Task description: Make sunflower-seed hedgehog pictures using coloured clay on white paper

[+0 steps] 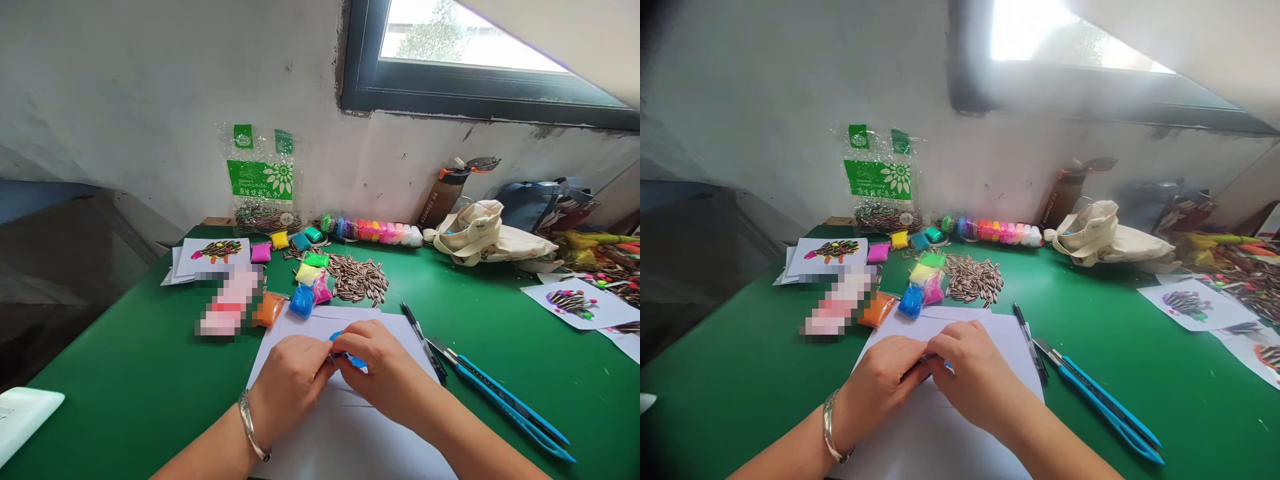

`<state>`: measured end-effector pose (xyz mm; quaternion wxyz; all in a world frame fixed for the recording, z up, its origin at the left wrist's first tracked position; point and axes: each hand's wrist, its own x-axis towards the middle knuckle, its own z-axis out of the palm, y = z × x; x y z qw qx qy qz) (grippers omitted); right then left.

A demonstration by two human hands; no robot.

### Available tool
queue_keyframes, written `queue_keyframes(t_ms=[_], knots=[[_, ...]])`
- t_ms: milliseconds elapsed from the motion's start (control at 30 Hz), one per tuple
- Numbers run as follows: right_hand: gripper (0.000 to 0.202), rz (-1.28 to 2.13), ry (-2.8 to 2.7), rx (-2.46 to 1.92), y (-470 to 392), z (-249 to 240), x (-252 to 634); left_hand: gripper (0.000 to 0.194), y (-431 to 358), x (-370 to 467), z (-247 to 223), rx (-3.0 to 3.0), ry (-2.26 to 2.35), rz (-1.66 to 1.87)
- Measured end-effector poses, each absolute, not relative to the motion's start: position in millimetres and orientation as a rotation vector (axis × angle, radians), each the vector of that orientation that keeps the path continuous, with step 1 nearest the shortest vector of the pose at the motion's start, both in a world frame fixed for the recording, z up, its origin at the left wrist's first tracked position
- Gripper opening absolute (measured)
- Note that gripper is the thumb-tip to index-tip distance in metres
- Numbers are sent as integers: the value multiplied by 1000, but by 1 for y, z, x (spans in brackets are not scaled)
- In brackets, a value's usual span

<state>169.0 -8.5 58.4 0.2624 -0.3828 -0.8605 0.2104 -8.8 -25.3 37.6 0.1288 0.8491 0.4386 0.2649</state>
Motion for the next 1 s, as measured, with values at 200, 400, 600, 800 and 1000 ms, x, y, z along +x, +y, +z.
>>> queue_keyframes(t_ms=[200,400,600,800,1000], knots=[[19,463,-2302,-1026,-12,56,167,17,-27,-5,40,2427,1347,825],[18,436,-2294,-956,-12,61,168,17,-26,-6,44,2290,1370,887],[16,316,-2339,-926,-13,60,167,17,-24,-9,42,2209,1426,929],[13,368,-2274,-965,-9,56,168,17,-26,-9,43,2225,1388,950],[11,345,-2215,-960,-11,55,167,19,-26,-7,45,2179,1413,920]])
